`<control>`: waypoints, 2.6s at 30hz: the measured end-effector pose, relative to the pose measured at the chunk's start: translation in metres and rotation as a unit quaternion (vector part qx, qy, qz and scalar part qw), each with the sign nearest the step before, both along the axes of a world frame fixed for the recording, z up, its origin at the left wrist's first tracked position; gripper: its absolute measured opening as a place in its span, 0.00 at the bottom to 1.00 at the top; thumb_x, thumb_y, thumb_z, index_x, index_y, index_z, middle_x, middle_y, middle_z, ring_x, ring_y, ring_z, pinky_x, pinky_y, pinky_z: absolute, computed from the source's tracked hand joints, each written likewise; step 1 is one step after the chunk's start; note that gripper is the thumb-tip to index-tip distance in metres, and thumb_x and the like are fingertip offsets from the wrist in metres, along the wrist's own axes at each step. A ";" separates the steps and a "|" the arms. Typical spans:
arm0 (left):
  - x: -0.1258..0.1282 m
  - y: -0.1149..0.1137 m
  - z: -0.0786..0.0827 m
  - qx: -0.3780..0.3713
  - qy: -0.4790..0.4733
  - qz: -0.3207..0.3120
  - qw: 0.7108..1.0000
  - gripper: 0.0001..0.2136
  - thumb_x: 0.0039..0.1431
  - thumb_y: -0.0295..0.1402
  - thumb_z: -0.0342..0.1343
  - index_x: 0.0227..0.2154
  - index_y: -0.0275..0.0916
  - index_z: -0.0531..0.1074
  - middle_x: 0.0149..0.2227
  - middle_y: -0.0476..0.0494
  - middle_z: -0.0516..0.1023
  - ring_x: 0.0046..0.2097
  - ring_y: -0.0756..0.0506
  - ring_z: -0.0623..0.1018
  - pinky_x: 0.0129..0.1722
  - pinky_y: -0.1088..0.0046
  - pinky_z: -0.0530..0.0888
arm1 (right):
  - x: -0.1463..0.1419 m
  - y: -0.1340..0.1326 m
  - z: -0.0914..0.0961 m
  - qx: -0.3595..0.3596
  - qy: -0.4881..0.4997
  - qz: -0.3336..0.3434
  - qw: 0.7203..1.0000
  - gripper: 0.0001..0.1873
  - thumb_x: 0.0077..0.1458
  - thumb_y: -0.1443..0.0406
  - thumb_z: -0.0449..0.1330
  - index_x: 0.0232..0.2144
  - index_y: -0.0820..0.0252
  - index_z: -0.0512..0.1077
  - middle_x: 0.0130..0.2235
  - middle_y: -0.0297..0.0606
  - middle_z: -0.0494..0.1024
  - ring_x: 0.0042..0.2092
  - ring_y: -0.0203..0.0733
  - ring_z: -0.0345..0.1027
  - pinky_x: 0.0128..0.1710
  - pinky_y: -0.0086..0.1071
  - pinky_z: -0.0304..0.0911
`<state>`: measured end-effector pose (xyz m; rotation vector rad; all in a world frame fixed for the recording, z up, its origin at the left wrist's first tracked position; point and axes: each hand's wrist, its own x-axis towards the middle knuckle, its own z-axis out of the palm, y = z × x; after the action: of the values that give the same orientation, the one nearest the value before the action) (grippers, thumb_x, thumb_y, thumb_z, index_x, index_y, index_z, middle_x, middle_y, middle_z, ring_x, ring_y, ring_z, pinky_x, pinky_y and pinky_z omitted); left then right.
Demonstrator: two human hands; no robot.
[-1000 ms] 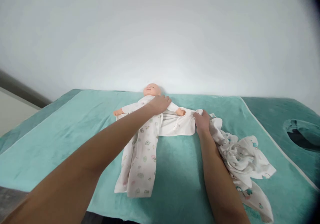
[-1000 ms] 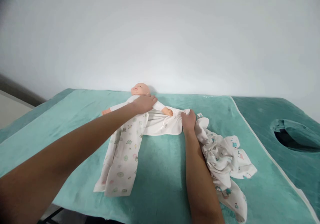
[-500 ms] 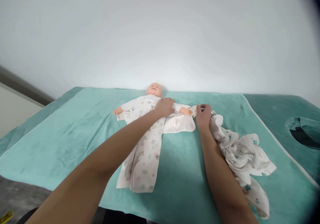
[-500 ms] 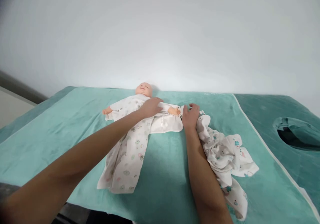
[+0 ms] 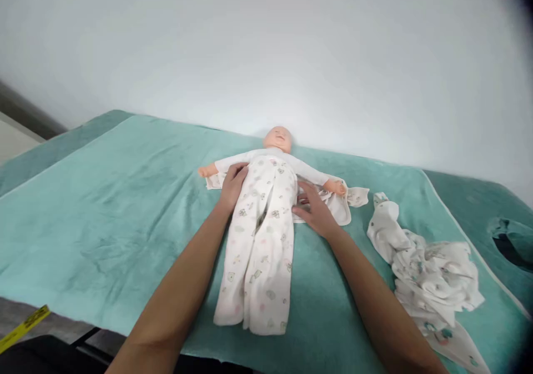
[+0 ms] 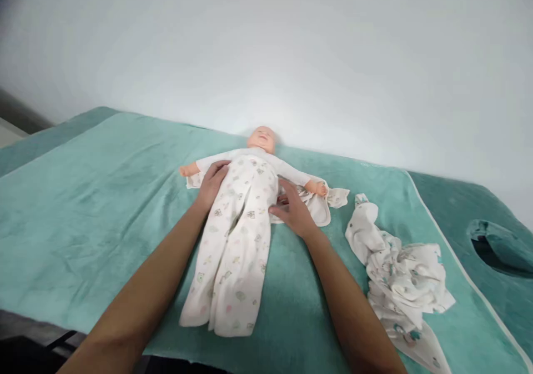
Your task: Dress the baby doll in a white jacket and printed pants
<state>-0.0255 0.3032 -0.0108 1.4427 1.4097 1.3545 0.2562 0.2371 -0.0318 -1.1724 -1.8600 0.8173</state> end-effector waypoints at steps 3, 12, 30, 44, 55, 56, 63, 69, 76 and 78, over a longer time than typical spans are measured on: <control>0.000 0.005 -0.007 0.015 -0.027 -0.015 0.999 0.17 0.64 0.43 0.53 0.51 0.41 0.72 0.54 0.43 0.75 0.57 0.44 0.72 0.61 0.65 0.65 | -0.002 0.012 0.000 -0.048 0.041 -0.032 0.998 0.45 0.56 0.50 0.65 0.69 0.47 0.50 0.65 0.46 0.63 0.46 0.47 0.71 0.49 0.46 0.70; 0.001 0.008 -0.004 0.001 -0.047 -0.006 0.999 0.17 0.59 0.44 0.60 0.47 0.40 0.72 0.44 0.44 0.74 0.47 0.45 0.72 0.51 0.67 0.68 | -0.019 0.038 0.010 -0.083 0.127 -0.035 0.988 0.40 0.47 0.53 0.70 0.59 0.53 0.62 0.60 0.43 0.68 0.55 0.50 0.67 0.56 0.43 0.65; -0.006 -0.060 0.008 -0.014 0.078 -0.032 0.996 0.17 0.54 0.44 0.64 0.40 0.40 0.68 0.39 0.46 0.69 0.42 0.44 0.69 0.44 0.67 0.68 | -0.017 0.019 0.014 -0.125 0.203 0.021 0.971 0.39 0.44 0.57 0.73 0.57 0.52 0.66 0.56 0.41 0.73 0.55 0.48 0.68 0.56 0.41 0.65; -0.004 -0.081 0.002 0.028 0.176 0.018 0.984 0.13 0.59 0.41 0.57 0.25 0.41 0.64 0.24 0.53 0.65 0.31 0.48 0.67 0.34 0.71 0.64 | -0.040 -0.016 0.026 -0.058 0.164 -0.142 0.974 0.20 0.52 0.52 0.63 0.22 0.56 0.60 0.22 0.26 0.59 0.28 0.36 0.53 0.29 0.30 0.53; -0.020 -0.132 -0.001 0.099 0.141 -0.099 0.980 0.18 0.50 0.42 0.67 0.39 0.41 0.68 0.48 0.41 0.70 0.53 0.42 0.71 0.56 0.65 0.67 | -0.044 -0.074 0.025 -0.044 0.070 -0.056 0.995 0.10 0.45 0.59 0.65 0.30 0.55 0.69 0.35 0.34 0.72 0.40 0.44 0.65 0.41 0.35 0.62; -0.020 -0.137 -0.003 0.118 0.159 -0.098 0.975 0.15 0.52 0.42 0.65 0.36 0.41 0.68 0.47 0.41 0.71 0.53 0.42 0.71 0.56 0.64 0.66 | -0.046 -0.078 0.025 -0.041 0.059 -0.070 0.995 0.07 0.46 0.60 0.62 0.26 0.55 0.68 0.32 0.33 0.71 0.37 0.43 0.63 0.39 0.34 0.61; -0.013 -0.162 -0.001 0.028 0.203 -0.025 0.979 0.17 0.60 0.47 0.54 0.22 0.41 0.64 0.24 0.48 0.67 0.33 0.44 0.71 0.40 0.67 0.68 | -0.055 -0.097 0.026 -0.083 0.105 -0.111 0.985 0.16 0.52 0.53 0.56 0.20 0.55 0.60 0.23 0.29 0.63 0.29 0.39 0.57 0.30 0.31 0.56; -0.013 -0.184 0.008 0.001 0.121 -0.047 0.992 0.15 0.57 0.45 0.57 0.40 0.40 0.69 0.37 0.47 0.75 0.39 0.45 0.75 0.40 0.69 0.71 | -0.053 -0.132 0.024 -0.099 0.114 -0.069 0.986 0.18 0.47 0.52 0.65 0.36 0.55 0.72 0.35 0.34 0.75 0.39 0.45 0.67 0.39 0.35 0.64; -0.024 -0.223 0.000 0.000 0.141 -0.103 0.985 0.11 0.52 0.40 0.61 0.33 0.41 0.67 0.38 0.47 0.73 0.42 0.44 0.73 0.45 0.68 0.70 | -0.053 -0.170 0.012 -0.038 0.015 -0.019 0.999 0.13 0.42 0.61 0.70 0.30 0.56 0.72 0.34 0.33 0.73 0.39 0.45 0.65 0.43 0.37 0.61; -0.021 -0.227 -0.003 0.006 0.176 -0.073 0.982 0.08 0.53 0.38 0.58 0.29 0.41 0.66 0.33 0.49 0.72 0.38 0.44 0.72 0.42 0.68 0.68 | -0.053 -0.172 0.012 -0.068 0.048 -0.043 0.996 0.08 0.45 0.62 0.65 0.25 0.56 0.69 0.29 0.30 0.71 0.35 0.42 0.63 0.38 0.35 0.60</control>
<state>-0.0461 0.0760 -0.0137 1.8219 1.4766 1.0524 0.2033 0.0655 -0.0202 -1.2665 -1.6865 0.9466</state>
